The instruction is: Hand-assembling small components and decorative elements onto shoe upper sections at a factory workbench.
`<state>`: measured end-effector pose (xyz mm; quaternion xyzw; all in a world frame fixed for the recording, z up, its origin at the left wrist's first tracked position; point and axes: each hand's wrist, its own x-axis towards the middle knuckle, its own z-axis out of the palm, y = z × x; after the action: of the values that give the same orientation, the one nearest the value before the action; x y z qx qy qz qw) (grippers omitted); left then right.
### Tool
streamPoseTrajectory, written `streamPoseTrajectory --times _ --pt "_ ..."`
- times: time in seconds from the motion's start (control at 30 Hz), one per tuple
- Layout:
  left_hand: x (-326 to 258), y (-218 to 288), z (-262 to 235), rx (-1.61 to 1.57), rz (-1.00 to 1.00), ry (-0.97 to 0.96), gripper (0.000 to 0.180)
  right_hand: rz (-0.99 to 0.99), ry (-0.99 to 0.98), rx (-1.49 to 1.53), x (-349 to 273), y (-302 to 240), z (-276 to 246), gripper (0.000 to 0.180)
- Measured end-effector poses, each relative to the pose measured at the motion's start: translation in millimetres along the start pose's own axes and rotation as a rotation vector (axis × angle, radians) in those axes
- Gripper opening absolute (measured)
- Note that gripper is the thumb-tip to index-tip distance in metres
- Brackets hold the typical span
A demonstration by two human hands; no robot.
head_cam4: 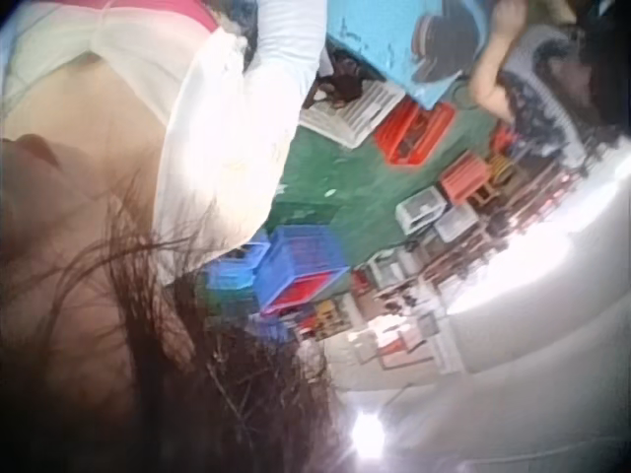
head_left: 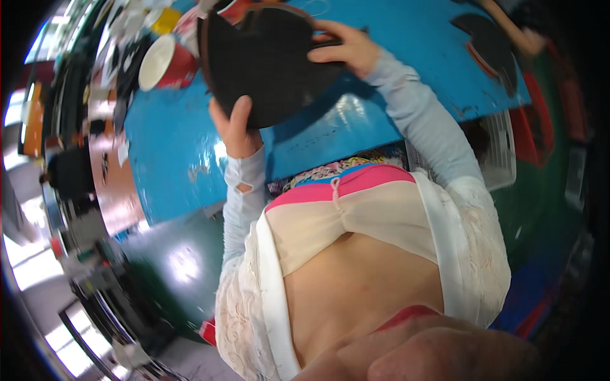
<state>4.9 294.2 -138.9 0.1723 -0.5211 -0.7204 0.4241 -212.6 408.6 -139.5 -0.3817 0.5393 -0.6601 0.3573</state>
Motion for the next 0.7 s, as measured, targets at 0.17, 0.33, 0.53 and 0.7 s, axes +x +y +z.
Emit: streamPoseTrajectory --times 0.17,0.33,0.53,0.7 --pt "-9 12 -17 0.127 -0.265 -0.102 0.047 0.175 -0.249 -0.223 6 -3 -11 0.064" --pt "-25 -18 -13 0.178 -0.249 0.003 0.047 0.295 -0.317 -0.290 15 13 -27 0.058" --pt "-32 -17 -14 0.589 -0.238 -0.136 0.061 0.195 -0.171 -0.499 31 29 -35 0.045" --pt "-7 43 -8 1.376 -0.555 -0.040 0.064 0.270 -0.112 -0.552 35 33 -39 0.042"
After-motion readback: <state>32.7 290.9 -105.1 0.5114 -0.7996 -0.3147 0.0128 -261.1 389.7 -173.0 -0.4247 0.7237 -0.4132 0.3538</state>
